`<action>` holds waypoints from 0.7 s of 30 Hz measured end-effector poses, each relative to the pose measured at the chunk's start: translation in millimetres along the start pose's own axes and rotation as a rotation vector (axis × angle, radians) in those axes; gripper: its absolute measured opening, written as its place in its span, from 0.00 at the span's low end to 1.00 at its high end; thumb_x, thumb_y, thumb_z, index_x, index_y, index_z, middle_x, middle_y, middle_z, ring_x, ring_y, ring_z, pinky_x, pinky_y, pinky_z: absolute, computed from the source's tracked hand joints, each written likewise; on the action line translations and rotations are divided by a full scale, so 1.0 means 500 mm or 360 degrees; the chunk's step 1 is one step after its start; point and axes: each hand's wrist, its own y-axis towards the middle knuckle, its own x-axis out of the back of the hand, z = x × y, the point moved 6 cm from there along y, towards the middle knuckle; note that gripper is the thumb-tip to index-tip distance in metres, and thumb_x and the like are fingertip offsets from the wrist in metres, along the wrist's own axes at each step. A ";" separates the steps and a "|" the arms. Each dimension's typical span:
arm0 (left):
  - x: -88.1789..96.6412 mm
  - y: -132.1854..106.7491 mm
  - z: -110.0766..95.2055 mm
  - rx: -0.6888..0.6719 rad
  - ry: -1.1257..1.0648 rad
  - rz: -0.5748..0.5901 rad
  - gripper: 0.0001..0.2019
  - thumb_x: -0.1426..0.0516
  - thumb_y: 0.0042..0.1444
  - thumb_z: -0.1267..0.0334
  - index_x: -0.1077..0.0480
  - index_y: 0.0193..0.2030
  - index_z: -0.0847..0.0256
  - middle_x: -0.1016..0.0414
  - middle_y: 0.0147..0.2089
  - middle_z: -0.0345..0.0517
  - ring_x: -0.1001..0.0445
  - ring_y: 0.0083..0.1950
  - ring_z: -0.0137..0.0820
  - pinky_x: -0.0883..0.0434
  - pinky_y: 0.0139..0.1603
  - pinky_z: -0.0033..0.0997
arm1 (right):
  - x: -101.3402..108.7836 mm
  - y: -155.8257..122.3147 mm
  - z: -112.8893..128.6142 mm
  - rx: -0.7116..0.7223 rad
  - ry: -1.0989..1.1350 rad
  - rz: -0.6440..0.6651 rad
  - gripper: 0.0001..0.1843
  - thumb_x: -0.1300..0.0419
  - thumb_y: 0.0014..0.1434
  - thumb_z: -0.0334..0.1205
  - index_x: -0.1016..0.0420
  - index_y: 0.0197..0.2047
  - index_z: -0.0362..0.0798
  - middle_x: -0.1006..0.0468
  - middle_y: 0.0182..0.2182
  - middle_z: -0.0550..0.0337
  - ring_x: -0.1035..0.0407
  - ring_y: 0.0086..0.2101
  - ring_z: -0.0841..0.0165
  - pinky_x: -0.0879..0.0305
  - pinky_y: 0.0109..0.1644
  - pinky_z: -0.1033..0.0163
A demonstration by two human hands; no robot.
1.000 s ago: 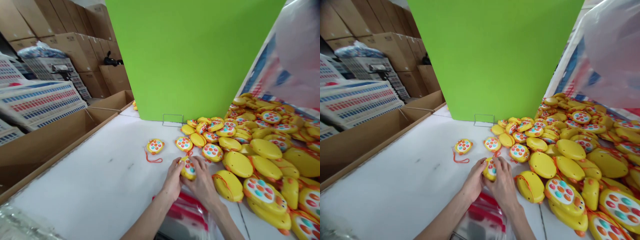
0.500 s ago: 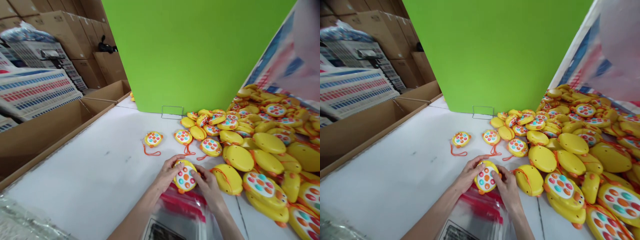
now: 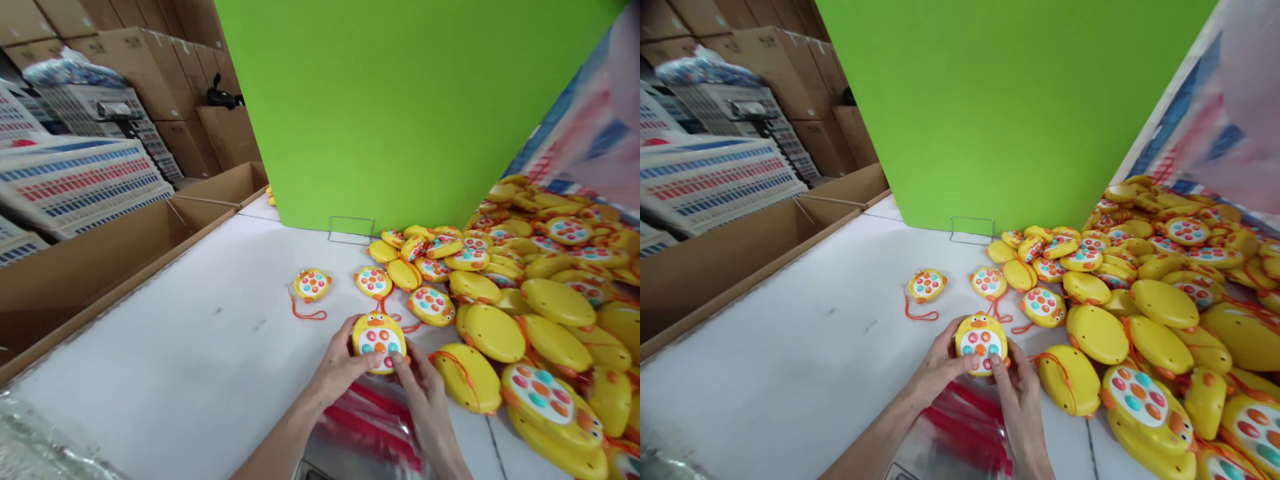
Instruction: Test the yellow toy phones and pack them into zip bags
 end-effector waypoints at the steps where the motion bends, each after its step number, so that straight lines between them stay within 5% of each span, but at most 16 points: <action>1: 0.004 0.002 0.000 0.0006 -0.0029 -0.0031 0.24 0.37 0.48 0.64 0.36 0.53 0.62 0.26 0.46 0.49 0.28 0.44 0.36 0.30 0.42 0.28 | -0.001 -0.002 -0.001 0.0011 -0.0039 -0.0011 0.28 0.39 0.52 0.52 0.33 0.51 0.43 0.23 0.37 0.55 0.30 0.30 0.65 0.31 0.31 0.64; 7: 0.081 0.016 -0.002 -0.0006 -0.0522 -0.0553 0.19 0.41 0.52 0.55 0.33 0.48 0.62 0.24 0.43 0.48 0.25 0.41 0.35 0.27 0.38 0.28 | 0.001 -0.004 0.004 0.0318 -0.0409 -0.0005 0.22 0.44 0.57 0.50 0.32 0.50 0.45 0.26 0.43 0.51 0.30 0.41 0.63 0.30 0.39 0.63; 12: 0.107 0.026 0.017 0.0391 -0.1079 -0.0517 0.17 0.49 0.59 0.54 0.32 0.34 0.69 0.24 0.40 0.61 0.23 0.41 0.40 0.27 0.36 0.29 | -0.042 0.085 0.054 0.0817 -0.1343 0.0054 0.20 0.49 0.60 0.46 0.34 0.51 0.43 0.29 0.47 0.47 0.32 0.44 0.61 0.32 0.45 0.58; 16: 0.107 0.024 0.021 0.0457 -0.1031 -0.0465 0.14 0.50 0.60 0.58 0.32 0.36 0.70 0.23 0.37 0.60 0.22 0.36 0.37 0.28 0.33 0.29 | -0.096 0.196 0.073 0.0952 -0.1663 0.0032 0.28 0.43 0.53 0.38 0.39 0.57 0.39 0.38 0.55 0.39 0.44 0.55 0.51 0.43 0.56 0.47; 21: 0.096 0.020 0.032 0.0303 -0.0599 -0.0473 0.14 0.42 0.53 0.59 0.34 0.40 0.69 0.23 0.32 0.54 0.23 0.31 0.35 0.30 0.30 0.27 | -0.145 0.255 0.056 0.0998 -0.1844 0.0065 0.28 0.46 0.47 0.26 0.36 0.54 0.41 0.38 0.55 0.39 0.47 0.55 0.46 0.40 0.49 0.43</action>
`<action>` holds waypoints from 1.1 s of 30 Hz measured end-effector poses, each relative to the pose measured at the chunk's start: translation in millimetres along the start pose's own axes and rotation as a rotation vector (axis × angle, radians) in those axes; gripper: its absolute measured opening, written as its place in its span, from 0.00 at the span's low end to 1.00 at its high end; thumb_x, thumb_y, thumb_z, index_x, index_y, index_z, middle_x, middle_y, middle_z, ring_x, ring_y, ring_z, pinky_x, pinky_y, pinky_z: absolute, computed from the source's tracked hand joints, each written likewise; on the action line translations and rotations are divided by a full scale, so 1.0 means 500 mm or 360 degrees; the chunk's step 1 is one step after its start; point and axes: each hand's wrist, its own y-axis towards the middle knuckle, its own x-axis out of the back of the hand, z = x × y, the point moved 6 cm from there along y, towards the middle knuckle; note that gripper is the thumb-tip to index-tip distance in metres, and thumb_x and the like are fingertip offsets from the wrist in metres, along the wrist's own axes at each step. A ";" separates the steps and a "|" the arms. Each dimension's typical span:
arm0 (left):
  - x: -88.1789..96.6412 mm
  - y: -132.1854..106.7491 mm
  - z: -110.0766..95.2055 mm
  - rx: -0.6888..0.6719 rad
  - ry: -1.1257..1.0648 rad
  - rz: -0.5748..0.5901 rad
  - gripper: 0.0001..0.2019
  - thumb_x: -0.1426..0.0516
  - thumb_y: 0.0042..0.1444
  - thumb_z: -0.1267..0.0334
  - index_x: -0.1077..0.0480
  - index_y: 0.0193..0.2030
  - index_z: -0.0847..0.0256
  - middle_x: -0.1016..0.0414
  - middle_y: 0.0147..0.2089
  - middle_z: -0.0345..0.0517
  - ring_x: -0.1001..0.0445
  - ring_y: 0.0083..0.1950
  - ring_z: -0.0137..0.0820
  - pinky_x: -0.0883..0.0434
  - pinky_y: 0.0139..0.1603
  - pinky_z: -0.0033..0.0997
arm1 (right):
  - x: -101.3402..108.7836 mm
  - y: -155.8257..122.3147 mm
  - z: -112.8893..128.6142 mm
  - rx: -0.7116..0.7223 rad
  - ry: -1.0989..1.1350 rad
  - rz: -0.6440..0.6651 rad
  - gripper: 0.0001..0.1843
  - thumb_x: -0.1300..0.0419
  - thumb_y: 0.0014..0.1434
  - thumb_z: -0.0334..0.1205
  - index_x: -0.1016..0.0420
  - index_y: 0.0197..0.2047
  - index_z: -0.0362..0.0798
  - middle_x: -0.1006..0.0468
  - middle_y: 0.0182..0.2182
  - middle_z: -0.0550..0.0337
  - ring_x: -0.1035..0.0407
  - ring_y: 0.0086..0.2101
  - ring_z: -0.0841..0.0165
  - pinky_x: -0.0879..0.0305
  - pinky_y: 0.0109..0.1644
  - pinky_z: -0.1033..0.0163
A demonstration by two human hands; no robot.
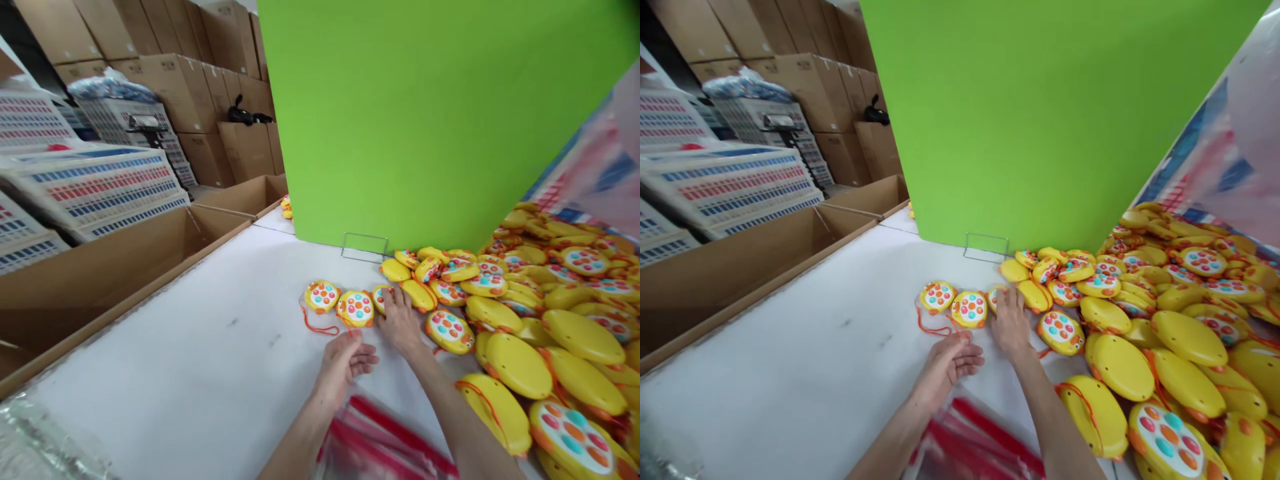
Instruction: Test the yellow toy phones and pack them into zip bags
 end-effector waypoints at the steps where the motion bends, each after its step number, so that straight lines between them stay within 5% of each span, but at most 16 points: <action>1: -0.001 0.000 0.006 -0.0018 0.0073 -0.0010 0.15 0.40 0.51 0.58 0.34 0.39 0.68 0.23 0.31 0.53 0.23 0.30 0.35 0.31 0.29 0.27 | -0.004 -0.004 0.002 0.0020 -0.0008 -0.0002 0.28 0.47 0.46 0.25 0.36 0.53 0.41 0.37 0.54 0.40 0.47 0.55 0.47 0.39 0.49 0.44; 9: 0.008 0.002 0.025 -0.0060 0.0166 -0.0132 0.19 0.38 0.46 0.51 0.35 0.36 0.66 0.25 0.35 0.52 0.24 0.33 0.34 0.30 0.30 0.29 | 0.026 -0.136 -0.002 0.0242 0.0112 0.0006 0.20 0.46 0.47 0.29 0.34 0.46 0.47 0.34 0.50 0.52 0.43 0.53 0.59 0.42 0.56 0.54; 15: 0.010 0.000 0.027 -0.0115 0.0250 -0.0097 0.20 0.38 0.46 0.51 0.33 0.39 0.65 0.26 0.40 0.54 0.25 0.39 0.36 0.30 0.33 0.29 | 0.041 -0.149 -0.004 0.0036 0.0173 0.0057 0.32 0.42 0.51 0.42 0.45 0.58 0.46 0.39 0.54 0.44 0.42 0.53 0.51 0.39 0.52 0.45; 18: 0.014 0.003 0.019 -0.0145 0.0286 -0.0105 0.21 0.39 0.46 0.50 0.32 0.40 0.65 0.25 0.39 0.53 0.25 0.39 0.36 0.30 0.32 0.29 | 0.049 -0.141 0.023 0.0065 0.0235 0.0119 0.31 0.41 0.49 0.38 0.42 0.56 0.49 0.34 0.49 0.49 0.36 0.49 0.54 0.37 0.50 0.49; 23: 0.002 0.001 0.002 -0.0249 0.0338 -0.0012 0.22 0.35 0.41 0.53 0.29 0.40 0.67 0.23 0.36 0.50 0.24 0.37 0.37 0.29 0.33 0.29 | 0.061 -0.188 0.079 0.0171 0.0622 0.0312 0.39 0.44 0.46 0.31 0.49 0.62 0.54 0.46 0.61 0.55 0.44 0.57 0.61 0.39 0.56 0.56; 26: -0.003 -0.007 -0.006 -0.0284 0.0249 -0.0030 0.23 0.33 0.38 0.55 0.28 0.39 0.69 0.22 0.36 0.52 0.24 0.36 0.38 0.29 0.34 0.30 | 0.064 -0.214 0.071 -0.0108 0.1101 0.0301 0.37 0.43 0.50 0.36 0.50 0.63 0.52 0.44 0.61 0.53 0.42 0.56 0.60 0.38 0.55 0.56; 29: -0.013 -0.014 -0.013 -0.0315 0.0208 0.0024 0.24 0.35 0.42 0.54 0.28 0.43 0.69 0.22 0.40 0.54 0.24 0.39 0.40 0.29 0.35 0.31 | 0.057 -0.226 0.043 -0.0566 0.1639 0.0209 0.32 0.43 0.55 0.48 0.45 0.60 0.45 0.34 0.55 0.47 0.31 0.47 0.60 0.30 0.44 0.59; 33: -0.030 -0.020 -0.015 -0.0276 0.0306 0.0169 0.21 0.37 0.46 0.56 0.28 0.43 0.69 0.23 0.39 0.54 0.25 0.40 0.40 0.29 0.37 0.32 | 0.056 -0.217 0.037 -0.0606 0.1782 0.0233 0.24 0.42 0.55 0.50 0.32 0.49 0.43 0.24 0.44 0.51 0.29 0.43 0.59 0.31 0.43 0.60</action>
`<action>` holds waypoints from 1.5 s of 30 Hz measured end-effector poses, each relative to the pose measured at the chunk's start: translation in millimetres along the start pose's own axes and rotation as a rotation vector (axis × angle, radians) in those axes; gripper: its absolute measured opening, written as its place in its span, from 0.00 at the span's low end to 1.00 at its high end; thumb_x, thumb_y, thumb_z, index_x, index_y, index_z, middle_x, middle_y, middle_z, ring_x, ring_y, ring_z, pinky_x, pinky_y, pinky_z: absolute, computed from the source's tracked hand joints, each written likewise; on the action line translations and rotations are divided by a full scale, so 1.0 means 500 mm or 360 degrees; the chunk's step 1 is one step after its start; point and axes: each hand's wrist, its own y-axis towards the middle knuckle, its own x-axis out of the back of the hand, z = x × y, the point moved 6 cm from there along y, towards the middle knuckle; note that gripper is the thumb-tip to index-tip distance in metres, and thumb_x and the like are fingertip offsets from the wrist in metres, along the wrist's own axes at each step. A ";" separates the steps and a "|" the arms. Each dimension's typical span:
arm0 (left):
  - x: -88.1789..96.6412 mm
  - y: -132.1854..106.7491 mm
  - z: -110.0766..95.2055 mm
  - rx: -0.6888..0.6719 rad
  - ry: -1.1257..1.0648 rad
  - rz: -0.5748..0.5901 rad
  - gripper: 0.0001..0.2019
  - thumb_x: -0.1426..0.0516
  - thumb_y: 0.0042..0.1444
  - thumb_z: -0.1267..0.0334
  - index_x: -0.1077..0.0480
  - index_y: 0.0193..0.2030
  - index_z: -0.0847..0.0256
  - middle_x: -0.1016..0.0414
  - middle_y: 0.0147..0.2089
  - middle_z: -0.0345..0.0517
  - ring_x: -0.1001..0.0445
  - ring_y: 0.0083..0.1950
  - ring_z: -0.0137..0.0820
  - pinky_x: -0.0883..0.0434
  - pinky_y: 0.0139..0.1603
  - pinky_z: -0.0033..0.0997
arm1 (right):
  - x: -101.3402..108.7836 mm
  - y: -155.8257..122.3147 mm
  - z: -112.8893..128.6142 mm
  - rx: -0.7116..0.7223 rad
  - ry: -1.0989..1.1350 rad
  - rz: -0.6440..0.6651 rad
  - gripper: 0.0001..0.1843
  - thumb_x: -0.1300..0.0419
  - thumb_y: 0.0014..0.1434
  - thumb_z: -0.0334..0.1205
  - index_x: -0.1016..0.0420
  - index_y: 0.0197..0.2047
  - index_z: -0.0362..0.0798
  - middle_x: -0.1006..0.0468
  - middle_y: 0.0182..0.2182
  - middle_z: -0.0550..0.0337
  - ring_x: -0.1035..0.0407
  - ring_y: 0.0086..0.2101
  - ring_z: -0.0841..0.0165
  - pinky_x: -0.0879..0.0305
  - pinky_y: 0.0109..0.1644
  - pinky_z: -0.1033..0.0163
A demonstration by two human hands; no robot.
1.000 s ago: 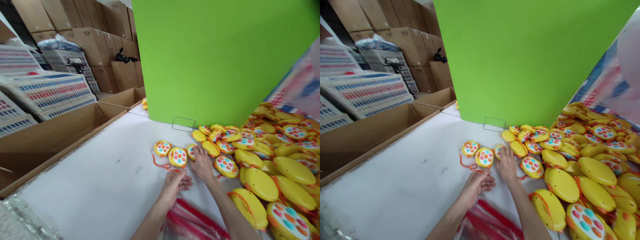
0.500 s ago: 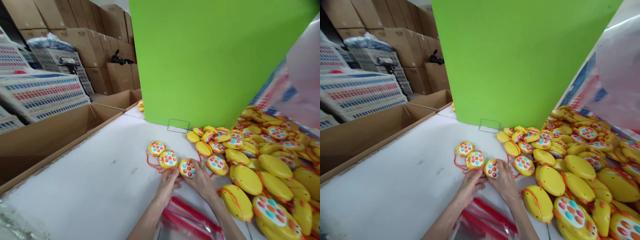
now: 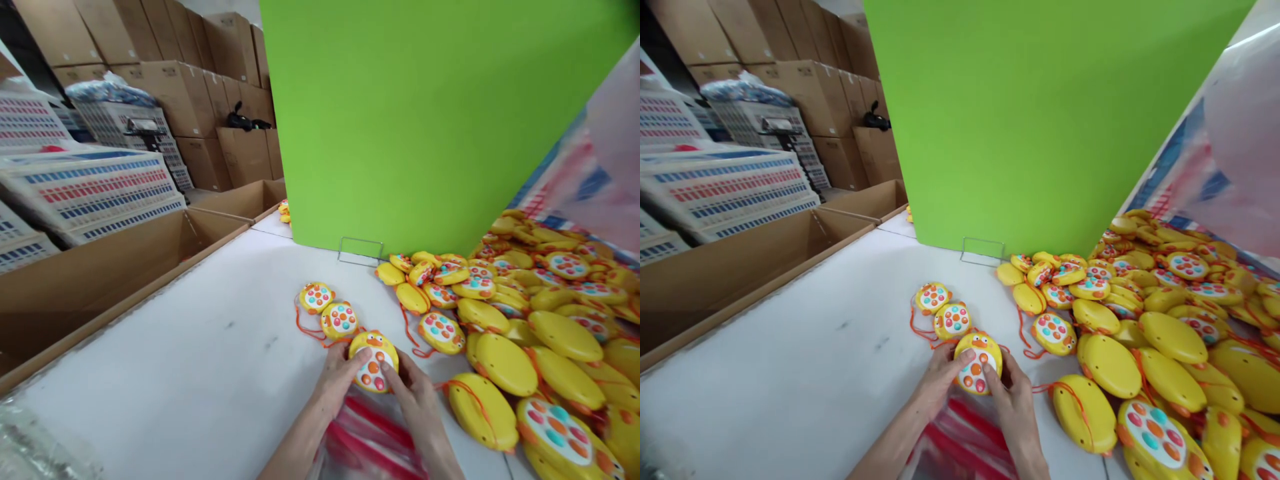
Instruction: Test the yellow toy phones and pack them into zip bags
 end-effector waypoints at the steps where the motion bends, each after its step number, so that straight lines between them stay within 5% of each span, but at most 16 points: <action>1: -0.007 -0.002 -0.001 0.0005 0.0008 0.0080 0.21 0.37 0.47 0.57 0.29 0.44 0.68 0.23 0.40 0.54 0.25 0.41 0.40 0.29 0.39 0.32 | 0.003 0.002 0.001 0.0009 -0.0028 -0.0036 0.23 0.41 0.54 0.50 0.31 0.48 0.43 0.23 0.43 0.52 0.29 0.41 0.59 0.31 0.43 0.60; 5: -0.025 -0.013 -0.013 -0.0065 0.0110 0.0256 0.29 0.35 0.40 0.68 0.35 0.52 0.63 0.26 0.47 0.51 0.28 0.47 0.40 0.31 0.45 0.32 | 0.012 -0.001 0.002 0.0032 -0.0091 -0.0249 0.23 0.41 0.53 0.52 0.30 0.46 0.44 0.22 0.39 0.54 0.28 0.37 0.61 0.30 0.38 0.63; 11: 0.010 -0.006 -0.006 -0.0014 0.0285 -0.0161 0.28 0.35 0.37 0.73 0.34 0.49 0.64 0.25 0.42 0.49 0.27 0.41 0.36 0.29 0.39 0.29 | 0.001 0.000 -0.010 0.0142 -0.0273 -0.0150 0.21 0.48 0.59 0.51 0.32 0.49 0.46 0.23 0.41 0.53 0.28 0.38 0.63 0.30 0.38 0.64; 16: 0.038 0.014 0.001 0.0142 -0.0408 -0.0306 0.18 0.35 0.40 0.67 0.31 0.40 0.67 0.24 0.41 0.52 0.25 0.41 0.38 0.28 0.36 0.28 | 0.070 0.095 0.008 0.0449 -0.1305 -0.0392 0.22 0.52 0.60 0.47 0.34 0.52 0.42 0.27 0.48 0.46 0.32 0.47 0.58 0.32 0.45 0.57; 19: 0.055 0.017 -0.009 0.0176 -0.0658 -0.0362 0.15 0.35 0.40 0.69 0.30 0.36 0.68 0.23 0.39 0.54 0.24 0.41 0.37 0.28 0.39 0.26 | 0.103 0.177 0.028 0.0512 -0.1579 -0.0473 0.22 0.48 0.57 0.41 0.34 0.52 0.39 0.32 0.51 0.41 0.39 0.52 0.51 0.41 0.53 0.48; 26: 0.066 -0.011 -0.049 -0.0245 -0.0219 -0.0588 0.21 0.38 0.46 0.60 0.38 0.46 0.62 0.25 0.25 0.42 0.26 0.25 0.31 0.31 0.26 0.27 | 0.122 0.264 0.059 0.0540 -0.1899 -0.0554 0.15 0.49 0.52 0.28 0.28 0.42 0.40 0.26 0.38 0.38 0.36 0.47 0.46 0.45 0.50 0.40; 31: 0.013 -0.018 -0.032 -0.0072 -0.0066 -0.0190 0.23 0.38 0.45 0.54 0.36 0.45 0.64 0.25 0.27 0.47 0.26 0.28 0.36 0.31 0.28 0.31 | 0.123 0.200 0.084 0.0634 -0.1829 -0.0584 0.19 0.49 0.57 0.39 0.34 0.51 0.42 0.28 0.46 0.44 0.36 0.49 0.53 0.39 0.50 0.50; 38: 0.002 -0.013 -0.029 -0.0098 -0.0061 0.0045 0.31 0.35 0.43 0.56 0.37 0.55 0.57 0.32 0.54 0.54 0.33 0.54 0.43 0.31 0.43 0.34 | 0.045 0.013 0.087 0.0755 -0.1168 -0.0249 0.16 0.45 0.57 0.42 0.30 0.49 0.54 0.25 0.45 0.56 0.31 0.45 0.60 0.31 0.46 0.56; 45: -0.013 -0.013 -0.035 -0.0156 0.0092 0.0278 0.22 0.36 0.44 0.65 0.31 0.49 0.57 0.29 0.45 0.46 0.33 0.49 0.37 0.34 0.48 0.31 | 0.023 -0.040 0.079 0.0827 -0.0973 -0.0135 0.19 0.42 0.57 0.40 0.34 0.53 0.53 0.27 0.48 0.55 0.33 0.48 0.60 0.31 0.48 0.55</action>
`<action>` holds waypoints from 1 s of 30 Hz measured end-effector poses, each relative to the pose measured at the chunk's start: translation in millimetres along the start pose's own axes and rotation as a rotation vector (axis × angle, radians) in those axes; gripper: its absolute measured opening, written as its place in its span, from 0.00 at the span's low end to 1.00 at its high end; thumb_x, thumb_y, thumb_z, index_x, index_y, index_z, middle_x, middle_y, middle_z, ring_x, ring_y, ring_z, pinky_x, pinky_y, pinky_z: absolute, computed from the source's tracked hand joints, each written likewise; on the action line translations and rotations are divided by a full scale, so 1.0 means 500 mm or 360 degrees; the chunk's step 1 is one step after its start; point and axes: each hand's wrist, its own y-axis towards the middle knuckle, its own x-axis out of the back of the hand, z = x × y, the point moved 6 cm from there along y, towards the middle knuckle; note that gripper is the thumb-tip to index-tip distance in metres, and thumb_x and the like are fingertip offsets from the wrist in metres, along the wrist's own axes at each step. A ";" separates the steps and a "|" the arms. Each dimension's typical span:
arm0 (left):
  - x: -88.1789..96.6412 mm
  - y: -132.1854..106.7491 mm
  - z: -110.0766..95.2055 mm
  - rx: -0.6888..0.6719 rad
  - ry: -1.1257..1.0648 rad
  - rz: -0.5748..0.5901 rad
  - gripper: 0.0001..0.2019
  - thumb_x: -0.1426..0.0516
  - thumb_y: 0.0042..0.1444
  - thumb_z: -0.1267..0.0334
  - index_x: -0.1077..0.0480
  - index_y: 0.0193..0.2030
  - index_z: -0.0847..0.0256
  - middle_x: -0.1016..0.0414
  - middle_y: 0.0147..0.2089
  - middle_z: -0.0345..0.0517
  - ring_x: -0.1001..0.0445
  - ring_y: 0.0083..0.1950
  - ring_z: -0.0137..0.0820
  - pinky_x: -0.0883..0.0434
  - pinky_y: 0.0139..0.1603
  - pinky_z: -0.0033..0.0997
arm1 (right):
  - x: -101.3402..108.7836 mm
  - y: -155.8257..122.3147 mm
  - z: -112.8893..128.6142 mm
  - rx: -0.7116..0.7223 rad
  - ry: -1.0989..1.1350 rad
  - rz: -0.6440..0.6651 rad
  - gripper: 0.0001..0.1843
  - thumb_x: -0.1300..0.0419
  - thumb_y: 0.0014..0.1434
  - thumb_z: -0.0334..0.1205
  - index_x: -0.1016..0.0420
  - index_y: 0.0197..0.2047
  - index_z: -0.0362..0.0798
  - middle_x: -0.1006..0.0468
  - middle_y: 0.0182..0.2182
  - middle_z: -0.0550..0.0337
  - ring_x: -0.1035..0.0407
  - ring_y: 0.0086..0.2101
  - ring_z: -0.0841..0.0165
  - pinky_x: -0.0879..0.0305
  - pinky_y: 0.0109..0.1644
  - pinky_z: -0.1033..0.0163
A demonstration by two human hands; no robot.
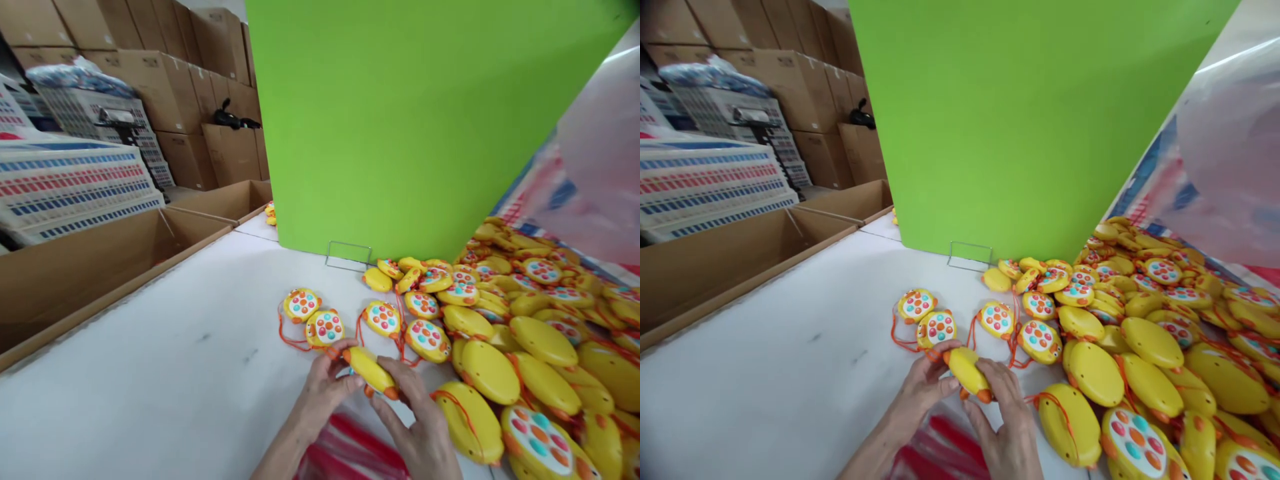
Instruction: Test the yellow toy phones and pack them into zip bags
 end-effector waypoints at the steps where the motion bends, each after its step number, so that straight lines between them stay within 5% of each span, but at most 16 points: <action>1: -0.002 -0.001 0.000 -0.0014 0.0027 0.0005 0.22 0.36 0.45 0.65 0.31 0.49 0.57 0.30 0.44 0.46 0.33 0.48 0.37 0.34 0.47 0.30 | 0.001 -0.003 0.000 -0.0008 0.0001 -0.0038 0.19 0.42 0.57 0.40 0.34 0.52 0.53 0.27 0.47 0.55 0.32 0.47 0.60 0.31 0.48 0.56; 6: -0.005 -0.004 0.009 -0.0042 0.0118 -0.0013 0.19 0.37 0.47 0.65 0.31 0.47 0.57 0.32 0.41 0.43 0.34 0.42 0.33 0.33 0.41 0.26 | -0.008 -0.019 -0.010 -0.0152 -0.0004 -0.0086 0.15 0.43 0.58 0.41 0.30 0.49 0.51 0.25 0.43 0.54 0.29 0.40 0.62 0.29 0.37 0.62; 9: -0.006 -0.005 0.014 0.0004 0.0160 0.0031 0.15 0.38 0.48 0.65 0.30 0.45 0.58 0.33 0.41 0.43 0.33 0.38 0.31 0.33 0.39 0.26 | -0.019 -0.027 -0.021 -0.0234 0.0057 -0.0056 0.15 0.43 0.57 0.41 0.28 0.48 0.50 0.24 0.43 0.54 0.29 0.40 0.62 0.29 0.38 0.62; 15: -0.018 -0.012 -0.004 -0.0034 0.0474 0.0048 0.15 0.40 0.50 0.66 0.28 0.46 0.57 0.31 0.50 0.47 0.34 0.52 0.38 0.35 0.49 0.28 | -0.044 -0.035 -0.043 -0.0559 0.0561 -0.0094 0.16 0.44 0.57 0.44 0.30 0.48 0.50 0.25 0.45 0.54 0.30 0.44 0.63 0.30 0.44 0.64; 26: -0.025 -0.008 0.003 -0.0093 0.0540 0.0072 0.15 0.43 0.53 0.64 0.32 0.49 0.60 0.30 0.46 0.47 0.31 0.45 0.35 0.32 0.44 0.30 | -0.036 -0.004 -0.035 -0.0796 0.0904 0.0009 0.15 0.39 0.54 0.46 0.27 0.43 0.49 0.24 0.38 0.58 0.30 0.38 0.65 0.32 0.39 0.66; 30: 0.007 0.000 0.015 0.0001 0.0219 -0.0206 0.22 0.41 0.51 0.57 0.38 0.52 0.59 0.30 0.48 0.50 0.31 0.50 0.39 0.29 0.40 0.31 | -0.030 -0.001 -0.073 -0.1324 0.1581 -0.0395 0.16 0.35 0.48 0.49 0.26 0.39 0.51 0.22 0.36 0.61 0.28 0.34 0.67 0.30 0.32 0.65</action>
